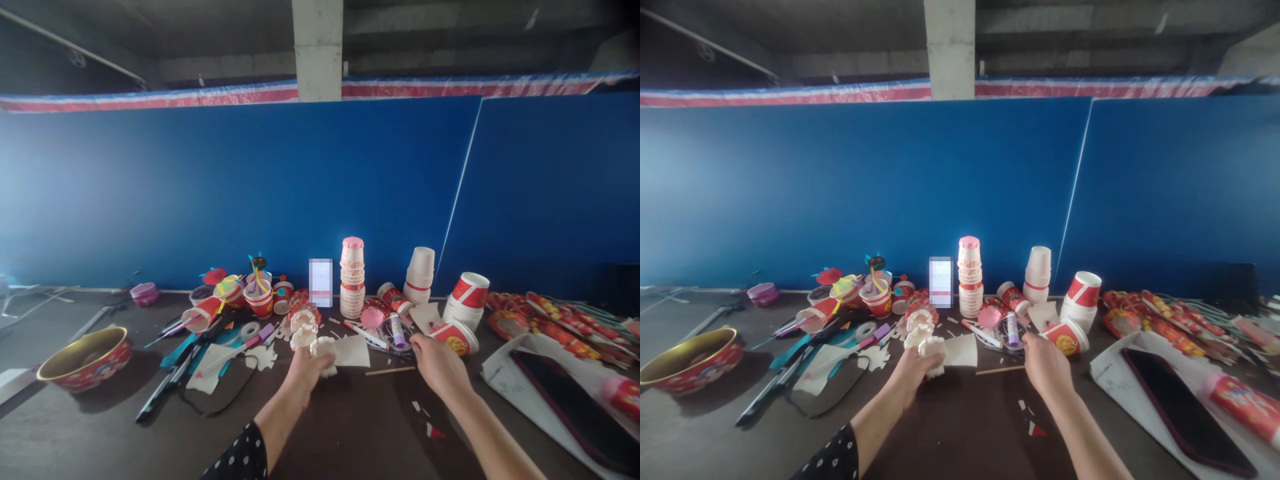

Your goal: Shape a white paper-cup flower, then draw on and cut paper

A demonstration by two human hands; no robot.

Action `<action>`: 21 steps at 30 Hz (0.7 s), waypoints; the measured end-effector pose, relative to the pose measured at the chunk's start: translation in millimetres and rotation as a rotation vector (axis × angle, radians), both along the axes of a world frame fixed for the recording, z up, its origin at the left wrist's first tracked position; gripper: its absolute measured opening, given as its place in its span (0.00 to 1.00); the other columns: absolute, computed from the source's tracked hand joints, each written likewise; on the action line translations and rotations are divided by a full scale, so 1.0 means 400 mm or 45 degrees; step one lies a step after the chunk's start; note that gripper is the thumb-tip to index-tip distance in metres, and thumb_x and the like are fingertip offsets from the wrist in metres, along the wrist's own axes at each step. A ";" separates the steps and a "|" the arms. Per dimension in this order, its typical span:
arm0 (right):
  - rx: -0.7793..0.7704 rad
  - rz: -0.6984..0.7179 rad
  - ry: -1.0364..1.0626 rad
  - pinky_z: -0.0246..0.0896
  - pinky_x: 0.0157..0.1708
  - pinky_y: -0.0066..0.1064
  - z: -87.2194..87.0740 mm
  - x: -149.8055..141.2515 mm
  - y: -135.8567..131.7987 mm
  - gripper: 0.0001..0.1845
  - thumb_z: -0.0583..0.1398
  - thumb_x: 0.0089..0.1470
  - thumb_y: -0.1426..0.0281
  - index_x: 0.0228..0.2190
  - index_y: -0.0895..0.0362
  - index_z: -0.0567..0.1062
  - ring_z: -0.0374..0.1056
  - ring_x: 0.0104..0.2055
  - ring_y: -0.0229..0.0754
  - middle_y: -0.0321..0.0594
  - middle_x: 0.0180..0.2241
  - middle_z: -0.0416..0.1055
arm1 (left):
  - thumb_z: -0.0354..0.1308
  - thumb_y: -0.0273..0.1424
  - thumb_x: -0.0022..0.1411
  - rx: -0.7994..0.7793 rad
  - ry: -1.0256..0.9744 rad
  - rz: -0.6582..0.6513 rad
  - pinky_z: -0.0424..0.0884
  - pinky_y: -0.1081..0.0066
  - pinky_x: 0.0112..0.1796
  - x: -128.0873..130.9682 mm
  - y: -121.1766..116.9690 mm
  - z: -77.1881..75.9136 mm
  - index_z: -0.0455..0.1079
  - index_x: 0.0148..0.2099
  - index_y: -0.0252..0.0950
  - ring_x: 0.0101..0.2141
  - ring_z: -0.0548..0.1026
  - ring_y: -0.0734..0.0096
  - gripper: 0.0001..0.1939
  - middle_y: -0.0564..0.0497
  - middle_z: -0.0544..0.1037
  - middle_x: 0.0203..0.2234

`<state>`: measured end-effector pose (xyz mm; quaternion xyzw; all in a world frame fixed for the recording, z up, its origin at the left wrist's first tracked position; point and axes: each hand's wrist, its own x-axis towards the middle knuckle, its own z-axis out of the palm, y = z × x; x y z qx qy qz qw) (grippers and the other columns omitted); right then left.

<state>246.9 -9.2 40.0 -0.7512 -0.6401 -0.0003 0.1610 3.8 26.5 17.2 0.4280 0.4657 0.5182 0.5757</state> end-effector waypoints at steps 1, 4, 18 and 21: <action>-0.119 -0.011 -0.080 0.55 0.30 0.30 0.003 0.009 -0.002 0.15 0.48 0.51 0.75 0.36 0.56 0.72 0.68 0.37 0.45 0.46 0.35 0.72 | 0.62 0.23 0.34 -0.006 -0.015 0.018 0.61 0.78 0.19 -0.001 0.000 0.000 0.71 0.28 0.29 0.17 0.67 0.76 0.12 0.52 0.71 0.16; -0.243 -0.001 -0.138 0.56 0.30 0.32 0.004 0.017 -0.004 0.16 0.49 0.48 0.79 0.35 0.58 0.72 0.69 0.37 0.48 0.50 0.36 0.72 | 0.62 0.27 0.37 -0.035 -0.061 0.051 0.59 0.79 0.18 -0.003 0.000 -0.005 0.70 0.32 0.29 0.18 0.68 0.76 0.15 0.51 0.72 0.18; -0.219 0.117 -0.230 0.54 0.28 0.32 0.044 0.008 -0.022 0.09 0.55 0.42 0.72 0.28 0.55 0.73 0.69 0.35 0.50 0.45 0.31 0.73 | 0.64 0.23 0.37 -0.122 -0.539 0.112 0.64 0.77 0.23 -0.017 0.003 0.014 0.67 0.33 0.28 0.22 0.70 0.75 0.16 0.49 0.73 0.22; -0.204 0.158 -0.122 0.54 0.27 0.30 0.047 0.003 -0.023 0.07 0.55 0.41 0.71 0.26 0.55 0.73 0.69 0.32 0.47 0.43 0.29 0.73 | 0.63 0.24 0.38 -0.111 -0.581 0.138 0.62 0.79 0.21 -0.020 0.003 0.018 0.66 0.33 0.28 0.21 0.69 0.78 0.15 0.51 0.72 0.21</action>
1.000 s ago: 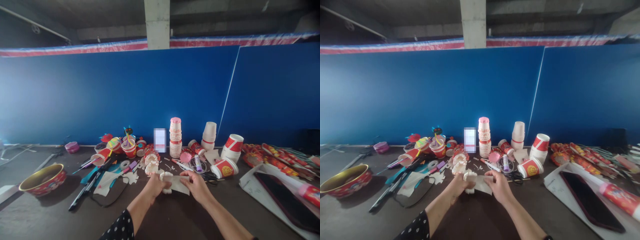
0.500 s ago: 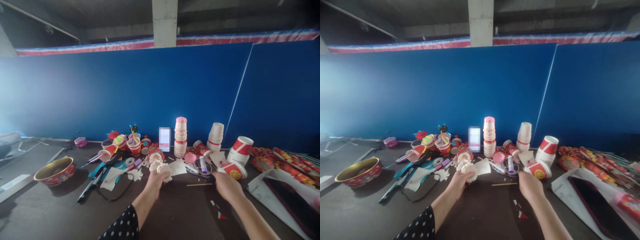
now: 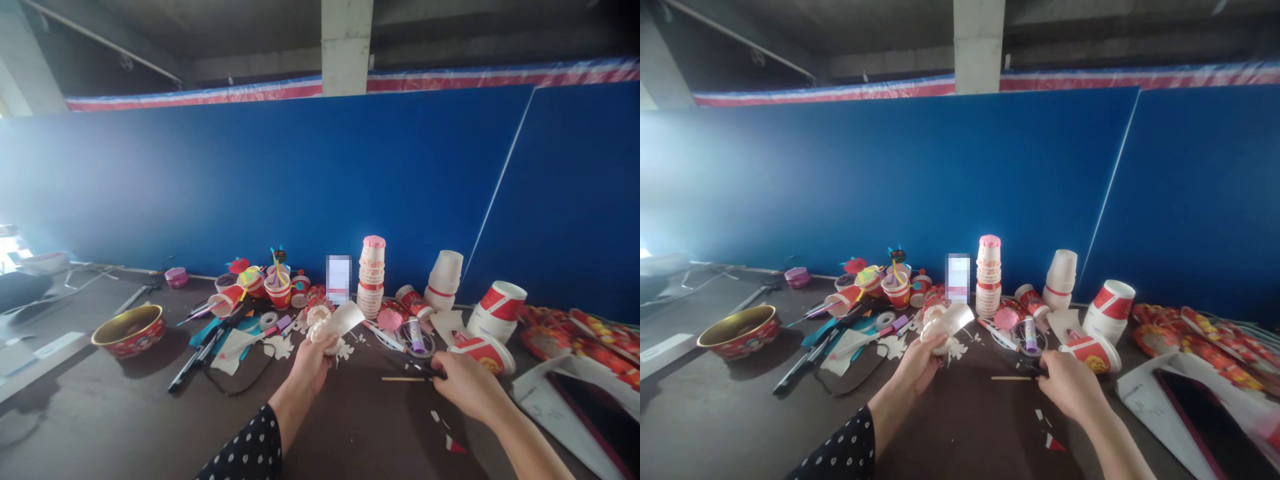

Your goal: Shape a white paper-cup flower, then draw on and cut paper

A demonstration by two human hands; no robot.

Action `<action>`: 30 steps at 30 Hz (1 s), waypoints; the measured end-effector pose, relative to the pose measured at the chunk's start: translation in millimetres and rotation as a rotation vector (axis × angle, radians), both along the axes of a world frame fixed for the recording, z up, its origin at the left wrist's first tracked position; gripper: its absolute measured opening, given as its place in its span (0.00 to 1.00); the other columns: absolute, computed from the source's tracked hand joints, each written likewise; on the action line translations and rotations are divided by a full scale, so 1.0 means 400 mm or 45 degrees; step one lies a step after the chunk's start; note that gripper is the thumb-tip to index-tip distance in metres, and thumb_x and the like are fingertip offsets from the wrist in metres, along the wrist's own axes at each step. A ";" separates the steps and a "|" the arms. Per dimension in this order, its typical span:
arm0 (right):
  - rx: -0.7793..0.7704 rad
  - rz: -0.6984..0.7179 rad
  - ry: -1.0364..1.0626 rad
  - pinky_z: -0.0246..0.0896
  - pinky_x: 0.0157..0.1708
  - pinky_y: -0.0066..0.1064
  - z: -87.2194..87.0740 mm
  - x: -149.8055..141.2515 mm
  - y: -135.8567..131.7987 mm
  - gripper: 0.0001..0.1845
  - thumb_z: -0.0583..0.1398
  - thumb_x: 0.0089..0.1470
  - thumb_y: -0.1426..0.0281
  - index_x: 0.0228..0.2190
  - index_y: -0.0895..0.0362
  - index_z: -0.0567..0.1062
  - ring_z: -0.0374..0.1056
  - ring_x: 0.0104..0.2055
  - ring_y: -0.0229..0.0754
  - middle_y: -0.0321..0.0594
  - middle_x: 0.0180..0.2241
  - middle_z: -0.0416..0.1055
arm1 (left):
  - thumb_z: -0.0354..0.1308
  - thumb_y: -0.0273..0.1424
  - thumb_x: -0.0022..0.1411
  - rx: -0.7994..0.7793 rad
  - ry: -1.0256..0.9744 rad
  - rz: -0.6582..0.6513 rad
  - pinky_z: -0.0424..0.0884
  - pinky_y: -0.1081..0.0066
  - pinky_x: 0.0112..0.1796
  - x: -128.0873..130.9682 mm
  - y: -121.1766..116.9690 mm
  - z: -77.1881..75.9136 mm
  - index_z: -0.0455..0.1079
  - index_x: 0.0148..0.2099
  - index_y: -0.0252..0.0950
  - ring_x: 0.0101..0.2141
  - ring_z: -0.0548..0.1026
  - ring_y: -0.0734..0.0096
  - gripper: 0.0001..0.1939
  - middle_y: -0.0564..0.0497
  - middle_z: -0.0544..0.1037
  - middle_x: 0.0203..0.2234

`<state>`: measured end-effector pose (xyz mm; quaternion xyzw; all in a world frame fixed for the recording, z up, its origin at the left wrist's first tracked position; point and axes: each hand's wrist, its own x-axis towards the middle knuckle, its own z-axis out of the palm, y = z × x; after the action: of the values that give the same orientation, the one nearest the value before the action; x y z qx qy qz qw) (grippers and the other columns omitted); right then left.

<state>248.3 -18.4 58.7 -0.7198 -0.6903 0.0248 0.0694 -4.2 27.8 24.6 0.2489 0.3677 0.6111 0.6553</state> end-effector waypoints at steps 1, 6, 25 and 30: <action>0.015 0.015 0.050 0.54 0.27 0.29 -0.001 -0.003 0.001 0.07 0.55 0.40 0.70 0.25 0.55 0.73 0.69 0.32 0.46 0.42 0.28 0.73 | 0.63 0.24 0.39 0.007 -0.022 0.018 0.62 0.79 0.21 -0.001 0.000 0.001 0.66 0.33 0.29 0.21 0.69 0.78 0.15 0.51 0.71 0.21; 0.100 0.106 0.509 0.57 0.29 0.27 -0.018 -0.034 0.012 0.09 0.57 0.40 0.66 0.27 0.54 0.72 0.69 0.31 0.42 0.38 0.27 0.74 | 0.61 0.21 0.41 0.011 -0.132 0.081 0.62 0.80 0.21 -0.003 0.002 0.009 0.65 0.33 0.30 0.21 0.68 0.79 0.13 0.52 0.71 0.22; -0.354 0.284 1.401 0.44 0.15 0.22 -0.042 -0.218 -0.037 0.18 0.62 0.36 0.57 0.19 0.61 0.69 0.49 0.18 0.29 0.31 0.15 0.58 | 0.59 0.21 0.43 0.020 -0.291 0.084 0.62 0.79 0.20 0.008 -0.013 0.013 0.63 0.31 0.31 0.21 0.68 0.79 0.11 0.53 0.70 0.22; -0.345 0.320 1.362 0.45 0.16 0.23 -0.051 -0.218 -0.036 0.19 0.60 0.38 0.55 0.18 0.61 0.69 0.52 0.19 0.31 0.34 0.16 0.61 | 0.58 0.19 0.43 -0.026 -0.348 0.074 0.62 0.80 0.21 0.017 -0.020 0.016 0.63 0.34 0.31 0.22 0.69 0.78 0.13 0.52 0.71 0.23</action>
<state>161.0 -33.0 38.5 -0.5217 -0.6300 0.4826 0.3131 2.6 20.0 31.1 0.1459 0.2885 0.6543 0.6836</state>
